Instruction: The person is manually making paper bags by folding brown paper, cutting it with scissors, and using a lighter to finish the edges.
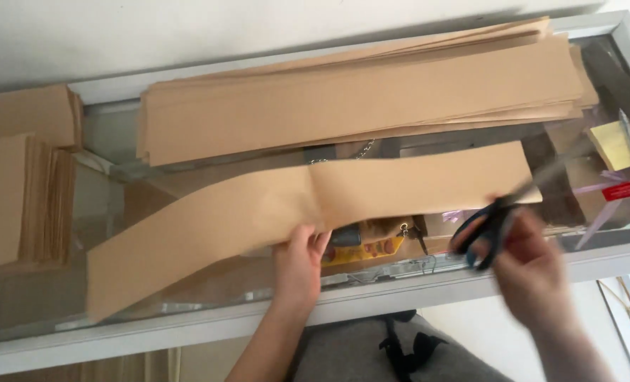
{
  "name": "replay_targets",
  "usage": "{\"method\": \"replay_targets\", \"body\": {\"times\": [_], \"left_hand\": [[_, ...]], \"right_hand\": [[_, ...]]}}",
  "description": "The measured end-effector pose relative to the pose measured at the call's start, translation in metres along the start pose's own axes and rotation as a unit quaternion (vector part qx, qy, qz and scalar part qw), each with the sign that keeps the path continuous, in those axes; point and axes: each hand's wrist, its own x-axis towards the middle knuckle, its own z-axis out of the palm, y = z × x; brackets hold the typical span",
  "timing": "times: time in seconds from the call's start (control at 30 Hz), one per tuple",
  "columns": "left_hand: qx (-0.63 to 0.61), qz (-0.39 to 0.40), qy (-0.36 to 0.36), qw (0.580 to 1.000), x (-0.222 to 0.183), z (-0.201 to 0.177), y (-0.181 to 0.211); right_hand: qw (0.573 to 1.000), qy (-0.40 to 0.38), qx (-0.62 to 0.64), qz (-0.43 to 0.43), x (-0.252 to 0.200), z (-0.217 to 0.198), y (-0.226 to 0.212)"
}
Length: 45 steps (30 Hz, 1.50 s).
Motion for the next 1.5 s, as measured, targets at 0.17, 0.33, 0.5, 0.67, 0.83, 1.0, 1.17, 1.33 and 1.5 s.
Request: {"method": "replay_targets", "body": {"times": [0.17,0.33,0.5,0.67,0.83,1.0,1.17,1.33,1.5], "left_hand": [[0.147,0.002,-0.032,0.989,-0.007,0.024,0.003],[0.31,0.1,-0.076,0.942,0.03,-0.004,-0.028],[0.273,0.196,-0.131,0.933,0.054,-0.017,-0.042],[0.208,0.152,-0.127,0.958,0.044,-0.016,-0.037],[0.246,0.105,-0.113,0.957,0.024,-0.014,-0.021],[0.355,0.056,-0.097,0.928,0.009,-0.014,-0.01],[0.259,0.15,-0.161,0.941,0.019,-0.021,-0.022],[0.267,0.132,-0.15,0.943,0.025,-0.023,-0.028],[0.257,0.12,-0.167,0.944,0.025,-0.024,-0.028]], "right_hand": [[0.926,-0.208,0.111,0.295,-0.051,0.056,-0.005],[0.87,-0.242,0.171,0.393,-0.061,0.034,0.038],[0.847,-0.181,0.075,0.494,-0.068,0.015,0.065],[0.864,-0.213,0.126,0.438,-0.059,0.051,0.054],[0.886,-0.163,0.132,0.414,-0.055,0.089,0.042],[0.896,-0.14,0.126,0.402,-0.053,0.103,0.04],[0.901,-0.126,0.133,0.393,-0.053,0.107,0.035],[0.901,-0.139,0.15,0.382,-0.054,0.102,0.042],[0.901,-0.134,0.161,0.38,-0.053,0.101,0.043]]}}
